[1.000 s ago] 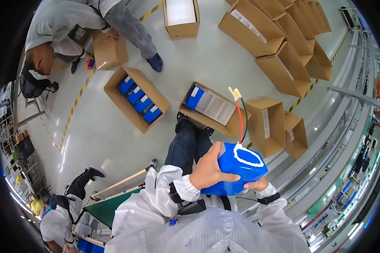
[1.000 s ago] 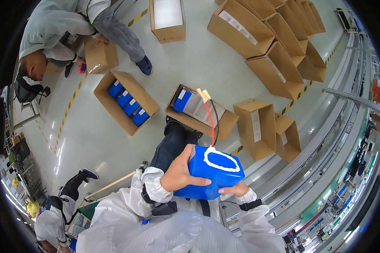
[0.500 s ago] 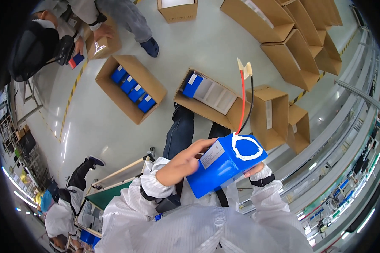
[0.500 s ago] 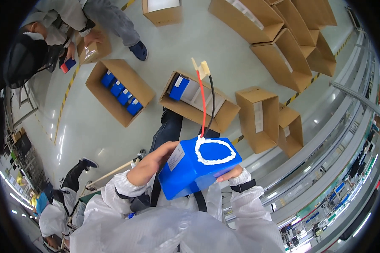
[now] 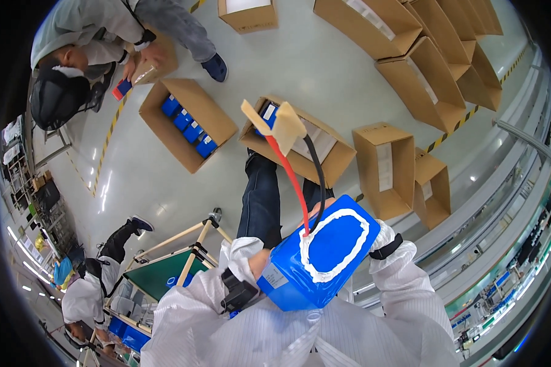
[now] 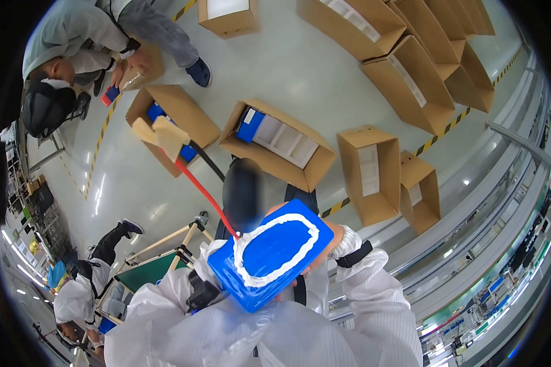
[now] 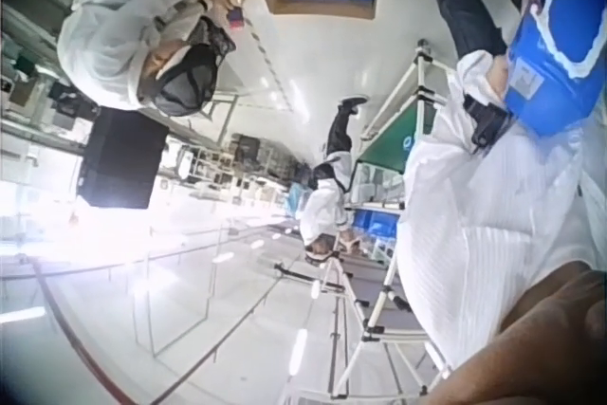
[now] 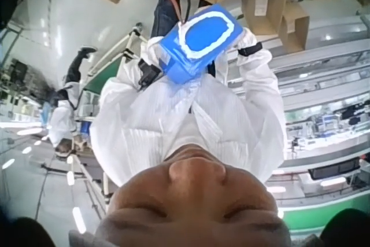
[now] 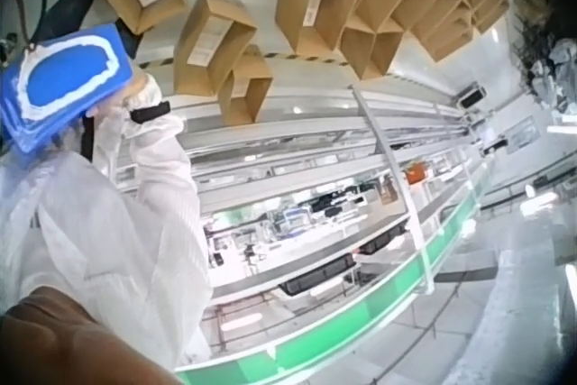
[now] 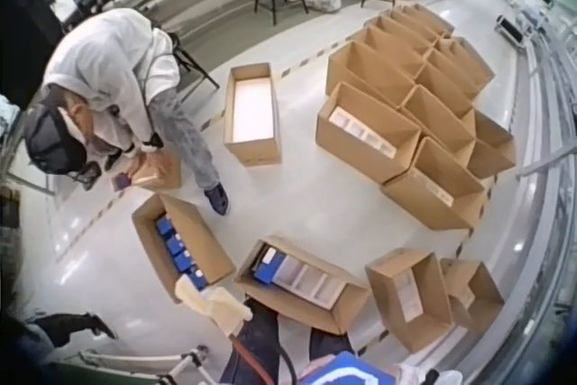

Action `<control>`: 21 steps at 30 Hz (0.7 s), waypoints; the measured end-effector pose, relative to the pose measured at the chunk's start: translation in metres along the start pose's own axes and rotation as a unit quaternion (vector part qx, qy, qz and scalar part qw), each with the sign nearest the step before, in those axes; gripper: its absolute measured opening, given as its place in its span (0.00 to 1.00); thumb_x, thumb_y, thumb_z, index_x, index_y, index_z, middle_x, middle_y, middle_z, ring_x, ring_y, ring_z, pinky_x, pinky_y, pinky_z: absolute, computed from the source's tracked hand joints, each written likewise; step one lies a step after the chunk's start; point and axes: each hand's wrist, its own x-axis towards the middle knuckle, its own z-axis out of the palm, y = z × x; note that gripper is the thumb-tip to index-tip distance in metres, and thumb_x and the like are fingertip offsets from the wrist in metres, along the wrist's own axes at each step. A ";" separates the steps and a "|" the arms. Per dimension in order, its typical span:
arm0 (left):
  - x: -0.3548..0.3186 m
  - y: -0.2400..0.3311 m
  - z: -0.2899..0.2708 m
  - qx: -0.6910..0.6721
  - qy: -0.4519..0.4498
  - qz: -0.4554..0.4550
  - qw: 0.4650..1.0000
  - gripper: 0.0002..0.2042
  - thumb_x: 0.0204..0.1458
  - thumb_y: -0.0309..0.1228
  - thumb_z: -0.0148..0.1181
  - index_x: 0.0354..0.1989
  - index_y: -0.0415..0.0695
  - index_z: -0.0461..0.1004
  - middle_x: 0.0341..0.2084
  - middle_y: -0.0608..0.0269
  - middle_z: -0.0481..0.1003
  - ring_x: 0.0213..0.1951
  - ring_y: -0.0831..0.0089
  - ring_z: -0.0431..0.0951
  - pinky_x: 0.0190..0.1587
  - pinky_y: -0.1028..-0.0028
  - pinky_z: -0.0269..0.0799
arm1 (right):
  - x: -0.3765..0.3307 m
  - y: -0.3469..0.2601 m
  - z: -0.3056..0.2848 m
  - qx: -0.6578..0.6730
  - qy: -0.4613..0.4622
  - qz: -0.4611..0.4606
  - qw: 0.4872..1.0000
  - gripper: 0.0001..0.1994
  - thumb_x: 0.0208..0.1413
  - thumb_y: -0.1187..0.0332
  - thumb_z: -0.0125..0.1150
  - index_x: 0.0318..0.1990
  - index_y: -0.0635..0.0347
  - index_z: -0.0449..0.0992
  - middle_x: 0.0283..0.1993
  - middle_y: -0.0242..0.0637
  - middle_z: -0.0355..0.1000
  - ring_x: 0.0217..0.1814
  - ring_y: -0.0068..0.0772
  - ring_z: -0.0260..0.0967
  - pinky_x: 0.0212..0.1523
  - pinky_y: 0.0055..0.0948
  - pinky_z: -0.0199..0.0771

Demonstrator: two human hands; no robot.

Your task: Wiping battery packs with a cloth and packing them into cardboard boxes on the factory floor.

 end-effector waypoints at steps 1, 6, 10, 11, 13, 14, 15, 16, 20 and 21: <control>0.028 -0.023 0.000 -0.004 -0.003 -0.002 1.000 0.42 0.47 0.52 0.59 0.66 0.45 0.47 0.63 0.53 0.54 0.61 0.56 0.58 0.61 0.55 0.57 | -0.001 -0.003 -0.002 0.004 -0.024 -0.005 1.000 0.29 0.50 0.52 0.63 0.54 0.61 0.67 0.55 0.49 0.67 0.53 0.46 0.70 0.54 0.43 0.71; 0.046 -0.036 0.001 -0.032 -0.024 -0.007 0.999 0.42 0.45 0.47 0.62 0.66 0.44 0.48 0.61 0.52 0.57 0.59 0.54 0.62 0.60 0.55 0.60 | -0.007 -0.002 -0.017 -0.083 -0.085 0.015 0.993 0.52 0.22 0.53 0.82 0.60 0.53 0.59 0.60 0.45 0.63 0.62 0.46 0.60 0.62 0.47 0.60; 0.035 -0.033 -0.010 -0.058 -0.041 -0.002 0.997 0.42 0.44 0.43 0.64 0.65 0.43 0.49 0.60 0.51 0.60 0.58 0.53 0.64 0.58 0.55 0.62 | 0.004 -0.025 -0.006 -0.186 -0.111 0.024 0.976 0.50 0.29 0.49 0.78 0.62 0.52 0.57 0.63 0.46 0.58 0.64 0.49 0.57 0.61 0.48 0.59; 0.030 -0.031 -0.014 -0.065 -0.050 -0.004 0.997 0.42 0.44 0.42 0.65 0.65 0.43 0.49 0.60 0.51 0.60 0.57 0.53 0.65 0.58 0.55 0.62 | 0.006 -0.029 -0.002 -0.187 -0.128 -0.029 0.974 0.48 0.34 0.49 0.76 0.63 0.52 0.56 0.65 0.46 0.55 0.67 0.49 0.54 0.63 0.48 0.57; 0.029 -0.017 -0.022 -0.078 -0.063 0.004 0.995 0.42 0.43 0.40 0.66 0.65 0.42 0.50 0.59 0.50 0.62 0.57 0.52 0.66 0.58 0.55 0.63 | 0.004 -0.031 0.003 -0.247 -0.089 -0.006 0.965 0.48 0.34 0.50 0.75 0.64 0.53 0.55 0.67 0.46 0.53 0.68 0.49 0.52 0.63 0.47 0.57; 0.014 -0.011 -0.028 -0.085 -0.071 0.003 0.994 0.42 0.43 0.39 0.67 0.65 0.42 0.50 0.59 0.50 0.62 0.56 0.52 0.67 0.57 0.55 0.64 | 0.001 -0.032 0.007 -0.303 -0.041 0.012 0.952 0.48 0.35 0.51 0.75 0.64 0.53 0.55 0.68 0.45 0.51 0.68 0.48 0.51 0.64 0.46 0.56; 0.013 -0.012 -0.028 -0.093 -0.080 0.004 0.992 0.42 0.43 0.38 0.68 0.65 0.42 0.50 0.59 0.50 0.63 0.56 0.52 0.67 0.57 0.55 0.64 | -0.002 -0.029 0.011 -0.298 -0.027 -0.003 0.954 0.51 0.31 0.51 0.77 0.65 0.54 0.55 0.69 0.43 0.49 0.69 0.46 0.49 0.65 0.44 0.55; 0.010 -0.012 -0.028 -0.092 -0.085 0.006 0.992 0.42 0.43 0.38 0.68 0.65 0.42 0.50 0.59 0.50 0.63 0.56 0.52 0.67 0.57 0.55 0.64 | -0.012 -0.019 0.004 -0.286 0.005 0.035 0.958 0.55 0.28 0.49 0.78 0.66 0.53 0.51 0.69 0.41 0.50 0.69 0.42 0.50 0.65 0.44 0.55; 0.003 0.000 -0.018 -0.063 0.028 0.072 0.995 0.45 0.36 0.31 0.69 0.65 0.41 0.50 0.59 0.49 0.62 0.56 0.53 0.67 0.58 0.54 0.63 | -0.021 -0.001 0.037 -0.182 0.095 -0.051 0.977 0.61 0.25 0.52 0.80 0.68 0.52 0.43 0.66 0.39 0.55 0.66 0.38 0.54 0.64 0.43 0.57; 0.003 0.000 -0.019 -0.045 0.028 0.085 0.995 0.45 0.37 0.30 0.69 0.65 0.41 0.49 0.58 0.48 0.62 0.57 0.53 0.66 0.58 0.54 0.63 | -0.016 0.002 0.054 -0.092 0.136 -0.120 0.979 0.62 0.25 0.55 0.81 0.68 0.52 0.41 0.65 0.39 0.56 0.65 0.37 0.56 0.63 0.42 0.59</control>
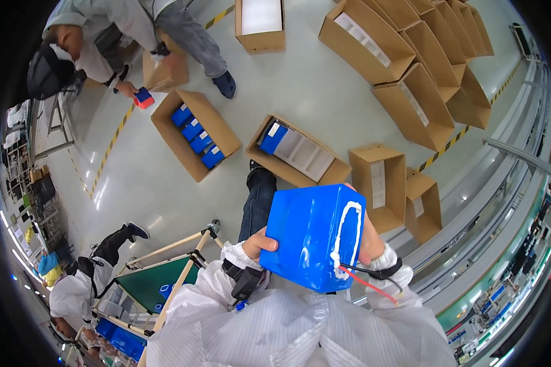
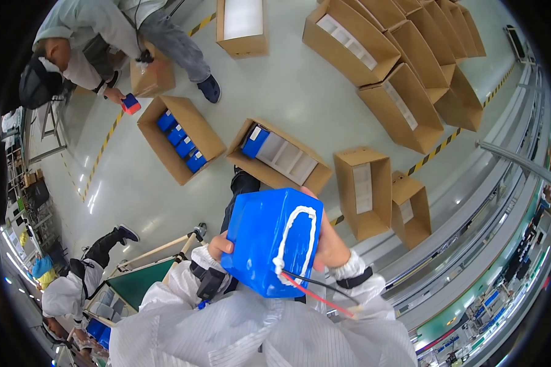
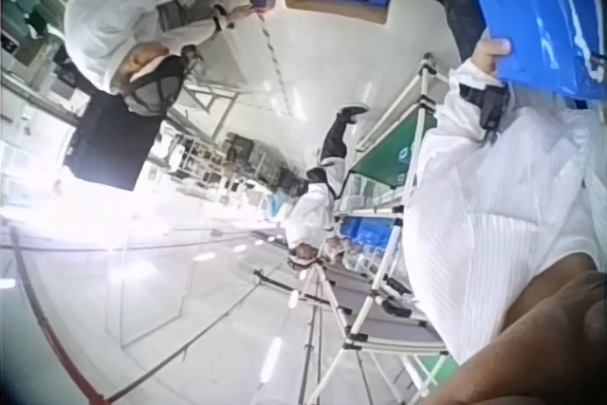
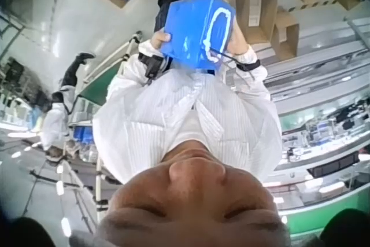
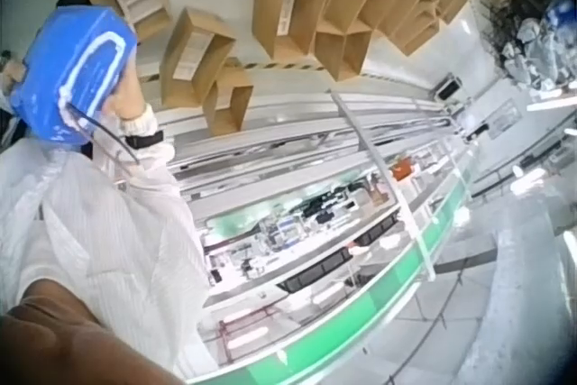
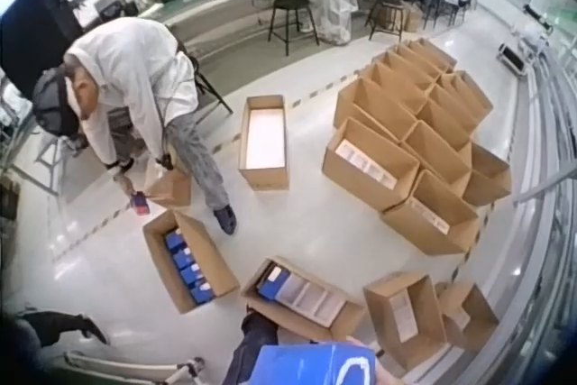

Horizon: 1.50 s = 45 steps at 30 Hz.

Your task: Wiping battery packs with a cloth and packing them into cardboard boxes on the factory floor.

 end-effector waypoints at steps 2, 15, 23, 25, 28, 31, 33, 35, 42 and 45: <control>0.000 0.000 -0.002 0.016 0.000 0.013 1.000 0.44 0.38 0.29 0.68 0.65 0.40 0.48 0.59 0.49 0.62 0.57 0.54 0.66 0.58 0.55 0.63 | -0.008 -0.007 0.033 0.055 0.137 0.069 0.987 0.60 0.27 0.60 0.81 0.68 0.52 0.41 0.65 0.39 0.56 0.64 0.37 0.57 0.62 0.41 0.61; 0.018 0.014 0.014 0.025 0.068 0.060 0.996 0.40 0.41 0.34 0.68 0.63 0.41 0.52 0.56 0.50 0.64 0.55 0.55 0.68 0.56 0.57 0.67 | -0.040 0.044 0.033 -0.084 0.250 -0.015 0.964 0.51 0.44 0.37 0.57 0.66 0.63 0.46 0.65 0.43 0.54 0.65 0.39 0.57 0.62 0.41 0.61; 0.030 0.010 -0.008 0.044 0.136 0.116 0.983 0.38 0.46 0.35 0.65 0.64 0.40 0.50 0.57 0.50 0.63 0.57 0.56 0.66 0.58 0.59 0.64 | -0.003 0.030 0.025 -0.149 0.314 0.059 0.936 0.49 0.43 0.39 0.64 0.62 0.70 0.53 0.57 0.46 0.60 0.57 0.34 0.60 0.56 0.29 0.62; 0.040 -0.001 -0.022 0.055 0.164 0.141 0.975 0.39 0.46 0.35 0.66 0.64 0.39 0.49 0.58 0.51 0.62 0.57 0.58 0.66 0.59 0.60 0.62 | 0.005 0.034 0.017 -0.173 0.325 0.050 0.928 0.43 0.45 0.48 0.66 0.61 0.68 0.54 0.57 0.46 0.60 0.58 0.36 0.59 0.56 0.30 0.61; 0.061 -0.012 -0.047 0.048 0.187 0.151 0.969 0.41 0.45 0.33 0.67 0.65 0.44 0.46 0.59 0.52 0.60 0.59 0.57 0.63 0.59 0.59 0.62 | 0.027 0.040 0.003 -0.247 0.391 0.111 0.880 0.37 0.46 0.60 0.67 0.60 0.69 0.55 0.56 0.48 0.60 0.57 0.38 0.60 0.56 0.32 0.61; 0.101 0.000 -0.076 0.011 0.214 0.171 0.962 0.47 0.43 0.30 0.68 0.65 0.56 0.37 0.60 0.55 0.53 0.61 0.57 0.57 0.60 0.57 0.60 | 0.055 0.062 -0.042 -0.216 0.393 0.174 0.877 0.35 0.45 0.61 0.68 0.58 0.71 0.59 0.54 0.48 0.63 0.56 0.38 0.61 0.56 0.31 0.62; 0.125 0.013 -0.106 0.023 0.229 0.198 0.953 0.47 0.43 0.30 0.68 0.65 0.55 0.37 0.59 0.54 0.55 0.61 0.57 0.58 0.59 0.58 0.61 | 0.076 0.092 -0.074 -0.174 0.417 0.180 0.874 0.32 0.46 0.63 0.67 0.56 0.70 0.63 0.52 0.46 0.66 0.53 0.36 0.64 0.55 0.30 0.62; 0.160 0.035 -0.133 0.040 0.257 0.185 0.948 0.48 0.40 0.31 0.70 0.65 0.53 0.38 0.58 0.54 0.57 0.60 0.58 0.59 0.59 0.59 0.61 | 0.097 0.115 -0.117 -0.070 0.398 0.173 0.898 0.30 0.50 0.61 0.61 0.58 0.66 0.63 0.52 0.42 0.68 0.53 0.35 0.64 0.56 0.31 0.61; 0.257 0.091 -0.238 0.085 0.363 0.093 0.923 0.49 0.36 0.35 0.73 0.63 0.45 0.42 0.54 0.45 0.61 0.54 0.52 0.66 0.52 0.55 0.68 | 0.158 0.197 -0.212 0.138 0.462 0.221 0.848 0.26 0.47 0.58 0.64 0.53 0.57 0.65 0.49 0.41 0.70 0.47 0.43 0.70 0.47 0.42 0.72; 0.288 0.097 -0.280 0.051 0.388 0.047 0.919 0.44 0.38 0.39 0.71 0.61 0.39 0.48 0.51 0.41 0.65 0.49 0.50 0.71 0.49 0.55 0.71 | 0.179 0.218 -0.241 0.118 0.482 0.216 0.841 0.27 0.47 0.58 0.65 0.53 0.58 0.66 0.48 0.42 0.71 0.47 0.44 0.70 0.46 0.43 0.72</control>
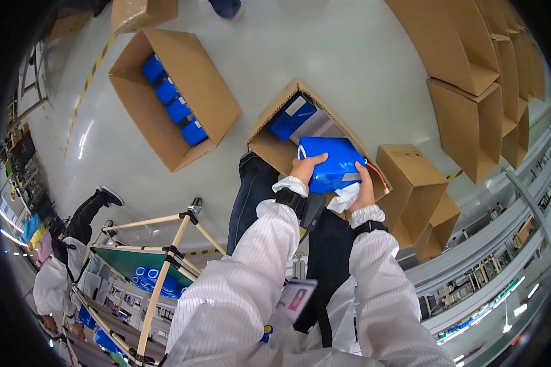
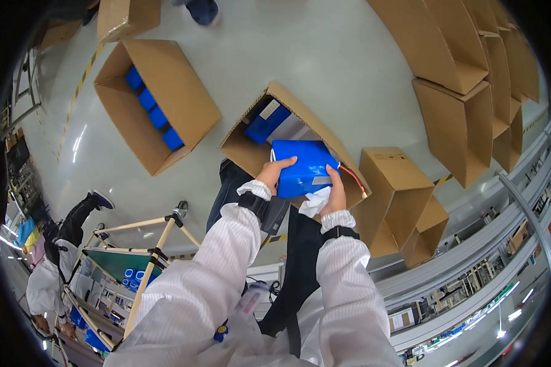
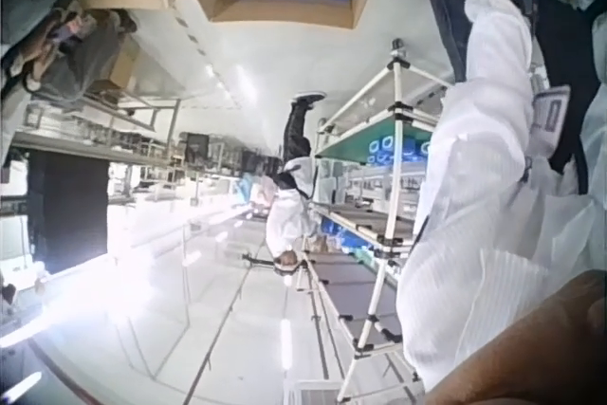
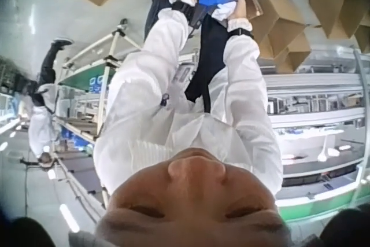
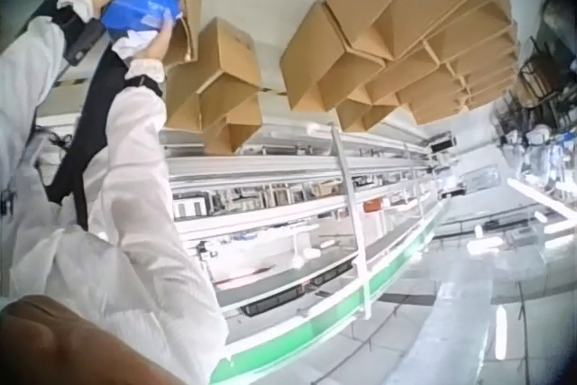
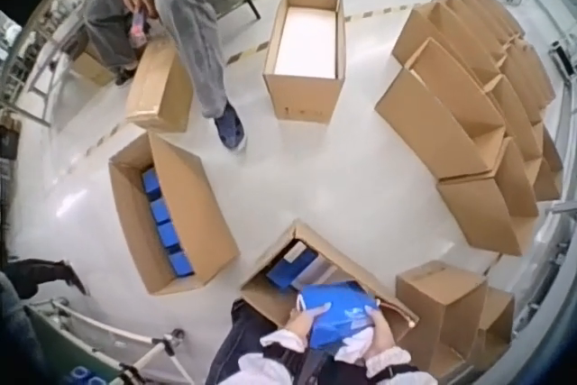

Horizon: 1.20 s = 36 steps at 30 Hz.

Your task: Wiping battery packs with a cloth and packing them into cardboard boxes on the factory floor.

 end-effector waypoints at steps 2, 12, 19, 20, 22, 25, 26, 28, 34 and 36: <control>0.026 -0.004 -0.008 -0.012 -0.001 -0.027 1.000 0.38 0.43 0.42 0.67 0.60 0.40 0.56 0.50 0.43 0.68 0.48 0.50 0.72 0.48 0.53 0.72 | 0.031 0.005 -0.003 -0.013 0.012 -0.011 1.000 0.27 0.46 0.58 0.65 0.53 0.59 0.66 0.48 0.42 0.70 0.47 0.43 0.70 0.46 0.43 0.72; 0.062 -0.007 0.014 -0.209 0.178 -0.076 0.959 0.27 0.53 0.52 0.53 0.56 0.48 0.64 0.51 0.54 0.69 0.50 0.56 0.70 0.52 0.52 0.64 | 0.146 0.024 -0.009 -0.327 0.155 -0.214 0.907 0.32 0.37 0.55 0.71 0.49 0.68 0.73 0.49 0.45 0.72 0.50 0.41 0.69 0.52 0.31 0.65; 0.114 -0.028 -0.020 -0.357 0.146 -0.036 0.922 0.29 0.51 0.57 0.50 0.56 0.52 0.63 0.51 0.54 0.68 0.50 0.54 0.69 0.53 0.52 0.63 | 0.163 0.022 0.050 -0.582 0.125 -0.148 0.790 0.34 0.34 0.40 0.64 0.44 0.60 0.77 0.41 0.48 0.76 0.46 0.43 0.73 0.50 0.30 0.67; 0.115 -0.026 -0.018 -0.350 0.146 -0.042 0.924 0.30 0.51 0.57 0.50 0.57 0.51 0.62 0.51 0.53 0.68 0.50 0.54 0.69 0.53 0.53 0.63 | 0.165 0.023 0.052 -0.586 0.146 -0.194 0.773 0.35 0.35 0.41 0.62 0.47 0.58 0.76 0.42 0.47 0.76 0.45 0.42 0.73 0.50 0.31 0.68; 0.112 -0.023 0.001 -0.349 0.156 -0.049 0.923 0.31 0.51 0.58 0.49 0.58 0.50 0.61 0.51 0.53 0.68 0.50 0.55 0.69 0.53 0.54 0.62 | 0.184 0.015 0.031 -0.559 0.117 -0.238 0.786 0.36 0.36 0.41 0.62 0.49 0.59 0.74 0.43 0.46 0.76 0.45 0.43 0.74 0.51 0.31 0.67; 0.110 -0.018 -0.008 -0.332 0.166 -0.047 0.927 0.31 0.51 0.58 0.48 0.57 0.50 0.61 0.51 0.53 0.68 0.49 0.56 0.69 0.53 0.55 0.62 | 0.184 0.019 0.040 -0.544 0.101 -0.215 0.805 0.34 0.36 0.43 0.63 0.48 0.61 0.75 0.44 0.46 0.75 0.45 0.42 0.74 0.50 0.33 0.68; 0.108 -0.016 -0.009 -0.334 0.168 -0.048 0.926 0.31 0.51 0.58 0.48 0.57 0.50 0.61 0.51 0.53 0.68 0.49 0.56 0.69 0.53 0.55 0.62 | 0.183 0.020 0.041 -0.536 0.093 -0.226 0.808 0.34 0.36 0.44 0.63 0.48 0.61 0.75 0.44 0.46 0.76 0.44 0.42 0.74 0.49 0.33 0.69; 0.104 -0.012 -0.010 -0.307 0.163 -0.022 0.937 0.31 0.51 0.59 0.47 0.58 0.49 0.61 0.50 0.53 0.68 0.48 0.57 0.70 0.52 0.56 0.63 | 0.180 0.022 0.043 -0.499 0.078 -0.217 0.835 0.32 0.36 0.48 0.66 0.47 0.63 0.74 0.43 0.45 0.76 0.43 0.40 0.74 0.47 0.33 0.71; 0.116 -0.009 -0.014 -0.307 0.157 -0.014 0.939 0.32 0.50 0.59 0.48 0.57 0.49 0.61 0.49 0.55 0.69 0.47 0.58 0.70 0.49 0.57 0.65 | 0.184 0.027 0.048 -0.396 0.084 -0.248 0.880 0.31 0.35 0.54 0.70 0.46 0.67 0.75 0.42 0.44 0.75 0.41 0.37 0.73 0.46 0.31 0.71; 0.115 -0.010 -0.011 -0.288 0.169 -0.014 0.943 0.31 0.50 0.59 0.48 0.56 0.49 0.62 0.48 0.55 0.69 0.45 0.59 0.71 0.47 0.59 0.66 | 0.186 0.026 0.045 -0.423 0.095 -0.260 0.863 0.30 0.35 0.52 0.69 0.45 0.66 0.75 0.42 0.44 0.75 0.41 0.37 0.73 0.46 0.30 0.71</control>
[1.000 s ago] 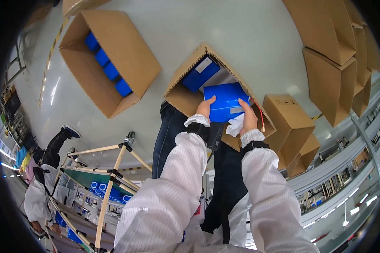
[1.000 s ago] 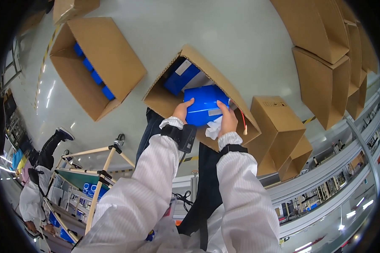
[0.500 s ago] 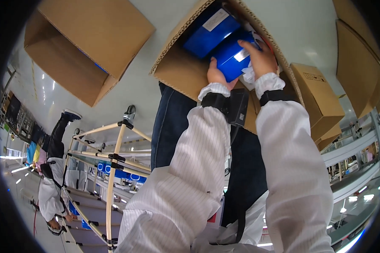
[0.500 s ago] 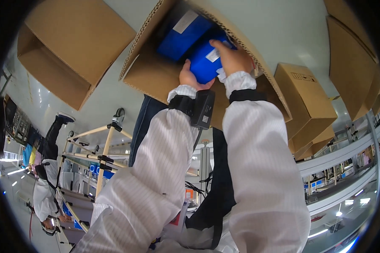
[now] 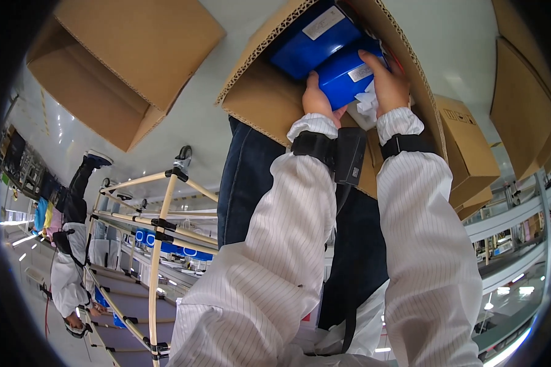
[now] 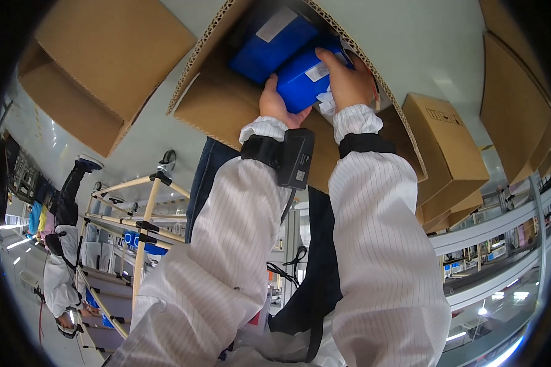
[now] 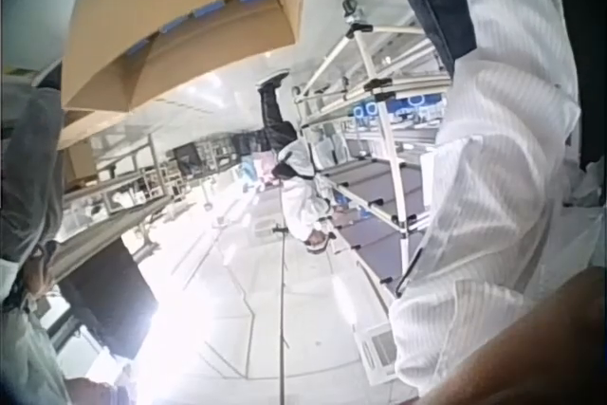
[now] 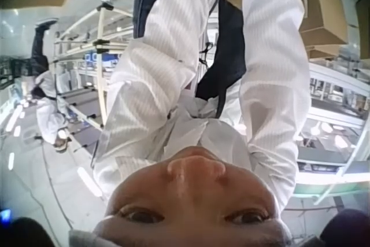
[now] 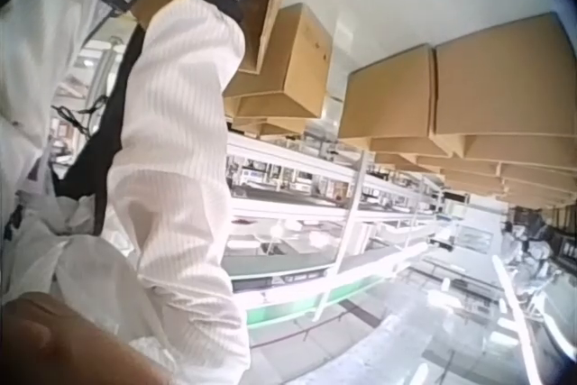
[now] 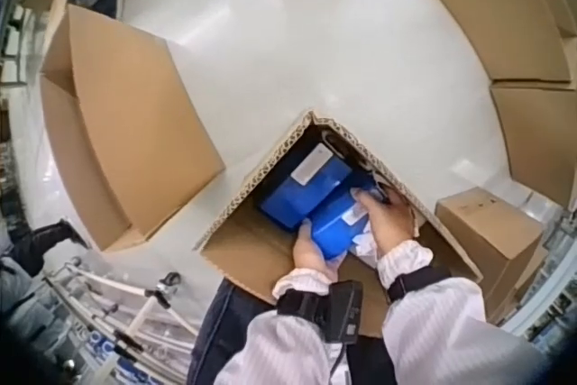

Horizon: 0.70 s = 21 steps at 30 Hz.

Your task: Wiping battery packs with a cloth and packing them into cardboard boxes on the factory floor.

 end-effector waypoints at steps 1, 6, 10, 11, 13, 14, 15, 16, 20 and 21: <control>-0.001 -0.001 0.001 0.019 0.010 0.009 1.000 0.30 0.50 0.59 0.48 0.54 0.49 0.63 0.47 0.56 0.70 0.44 0.59 0.71 0.45 0.60 0.66 | 0.001 0.001 -0.002 -0.001 0.001 0.001 1.000 0.30 0.35 0.52 0.69 0.45 0.66 0.75 0.42 0.44 0.75 0.41 0.37 0.73 0.46 0.30 0.71; 0.006 0.009 -0.004 0.044 0.009 -0.064 0.997 0.26 0.49 0.58 0.47 0.50 0.53 0.64 0.44 0.59 0.71 0.41 0.60 0.69 0.38 0.61 0.66 | -0.006 -0.015 0.002 -0.122 0.007 0.031 0.992 0.31 0.36 0.47 0.65 0.45 0.63 0.76 0.43 0.45 0.75 0.42 0.36 0.74 0.46 0.28 0.70; 0.021 0.012 -0.005 0.040 0.022 -0.095 0.994 0.24 0.48 0.58 0.47 0.49 0.57 0.65 0.43 0.61 0.71 0.42 0.60 0.68 0.36 0.60 0.65 | -0.004 -0.017 0.006 -0.134 -0.010 0.050 0.990 0.33 0.35 0.44 0.65 0.46 0.61 0.76 0.44 0.47 0.75 0.45 0.39 0.74 0.48 0.30 0.69; 0.025 0.011 -0.007 0.041 0.023 -0.095 0.994 0.24 0.48 0.58 0.47 0.49 0.57 0.65 0.43 0.61 0.71 0.42 0.60 0.68 0.36 0.60 0.65 | -0.003 -0.014 0.009 -0.154 -0.004 0.030 0.988 0.34 0.35 0.43 0.65 0.46 0.61 0.76 0.45 0.48 0.74 0.46 0.42 0.73 0.49 0.32 0.68; 0.032 0.012 -0.012 0.038 -0.011 -0.070 0.997 0.24 0.49 0.58 0.47 0.49 0.57 0.65 0.44 0.61 0.70 0.42 0.61 0.68 0.38 0.61 0.64 | 0.001 -0.010 0.013 -0.172 0.000 0.011 0.985 0.36 0.34 0.41 0.65 0.47 0.61 0.75 0.46 0.48 0.74 0.48 0.44 0.72 0.50 0.33 0.67; 0.030 0.008 -0.010 0.038 -0.009 -0.073 0.997 0.24 0.49 0.58 0.47 0.49 0.57 0.65 0.44 0.61 0.70 0.42 0.61 0.68 0.38 0.61 0.64 | 0.005 -0.005 0.011 -0.192 0.009 -0.012 0.981 0.37 0.34 0.40 0.64 0.47 0.62 0.75 0.47 0.49 0.74 0.49 0.46 0.71 0.51 0.34 0.66; 0.028 0.004 -0.006 0.018 -0.005 -0.065 0.998 0.25 0.49 0.57 0.47 0.50 0.56 0.64 0.45 0.62 0.70 0.43 0.61 0.68 0.39 0.61 0.64 | 0.008 -0.001 0.009 -0.212 0.017 -0.034 0.976 0.38 0.34 0.39 0.64 0.47 0.63 0.75 0.47 0.49 0.74 0.50 0.48 0.70 0.52 0.35 0.66; 0.026 0.001 -0.003 -0.002 0.000 -0.056 0.998 0.25 0.48 0.56 0.48 0.50 0.56 0.64 0.46 0.62 0.69 0.43 0.62 0.68 0.41 0.62 0.63 | 0.014 0.004 0.007 -0.214 0.016 -0.031 0.976 0.38 0.34 0.39 0.64 0.47 0.63 0.75 0.47 0.49 0.74 0.50 0.48 0.70 0.52 0.35 0.66; 0.014 -0.014 -0.002 -0.063 -0.034 -0.019 0.997 0.25 0.50 0.55 0.50 0.52 0.53 0.62 0.49 0.62 0.68 0.46 0.62 0.67 0.45 0.61 0.63 | 0.019 0.010 0.002 -0.182 0.005 -0.052 0.982 0.37 0.37 0.41 0.65 0.45 0.70 0.74 0.46 0.49 0.74 0.46 0.46 0.73 0.49 0.35 0.68; 0.014 -0.019 -0.006 -0.052 -0.031 0.023 0.998 0.26 0.52 0.53 0.51 0.53 0.52 0.61 0.49 0.61 0.68 0.47 0.63 0.67 0.47 0.61 0.63 | 0.011 0.008 0.004 -0.090 -0.011 -0.028 0.995 0.34 0.38 0.47 0.69 0.44 0.71 0.73 0.44 0.48 0.74 0.42 0.42 0.73 0.45 0.33 0.71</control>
